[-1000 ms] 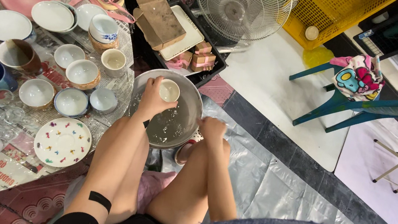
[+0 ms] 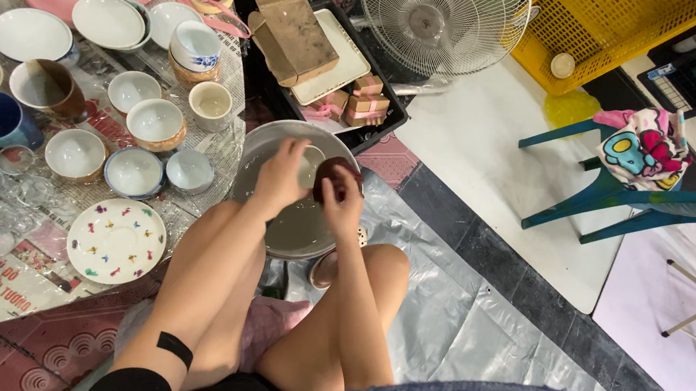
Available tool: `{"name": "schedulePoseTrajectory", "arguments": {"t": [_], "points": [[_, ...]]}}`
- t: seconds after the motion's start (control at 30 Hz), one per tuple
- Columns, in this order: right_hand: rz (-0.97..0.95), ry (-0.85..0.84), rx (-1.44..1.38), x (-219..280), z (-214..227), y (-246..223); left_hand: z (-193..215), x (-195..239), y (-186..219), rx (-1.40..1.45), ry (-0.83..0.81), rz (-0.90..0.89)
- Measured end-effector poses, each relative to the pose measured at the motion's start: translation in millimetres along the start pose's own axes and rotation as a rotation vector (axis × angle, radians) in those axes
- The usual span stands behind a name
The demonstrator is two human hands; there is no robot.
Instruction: The person sits on the floor and washes various ceramic bowls and cups one by one using a wet cloth and a bucket of water. Each item is scrubbed inside and out, then placed on a nearby table covered with newspaper.
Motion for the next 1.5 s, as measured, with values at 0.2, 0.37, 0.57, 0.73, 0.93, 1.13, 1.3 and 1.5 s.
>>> {"name": "schedulePoseTrajectory", "arguments": {"t": [0.2,0.37,0.57,0.73,0.93,1.13,1.3,1.5], "points": [[0.270,-0.178,0.311,9,-13,-11,-17,-1,20,-0.156,0.032,-0.254],[-0.106,-0.440,-0.625,7,-22,45,-25,-6,11,-0.264,-0.052,-0.300],[-0.225,-0.403,-0.365,11,-15,53,-38,-5,12,-0.108,-0.116,-0.187],[-0.311,-0.298,-0.381,10,-19,64,-49,-7,-1,-0.080,-0.118,0.058],[-0.624,0.116,-0.441,9,-5,93,-33,-9,-14,0.217,0.051,-0.017],[-0.617,-0.164,-0.604,4,-22,80,-40,-7,-4,0.452,-0.011,0.061],[-0.515,-0.254,-0.512,-1,-26,76,-60,-14,-20,0.473,-0.126,-0.117],[-0.392,-0.080,0.096,3,-17,61,-77,-28,-36,0.646,-0.132,0.013]]}}
Point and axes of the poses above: each hand's wrist, its own x-axis away from the middle knuckle, its own z-axis out of the back of the hand, y = z × x, the point moved 4 cm from there along -x, towards the middle knuckle, and after that the axes turned 15 degrees about -y, right-handed, at the moved point
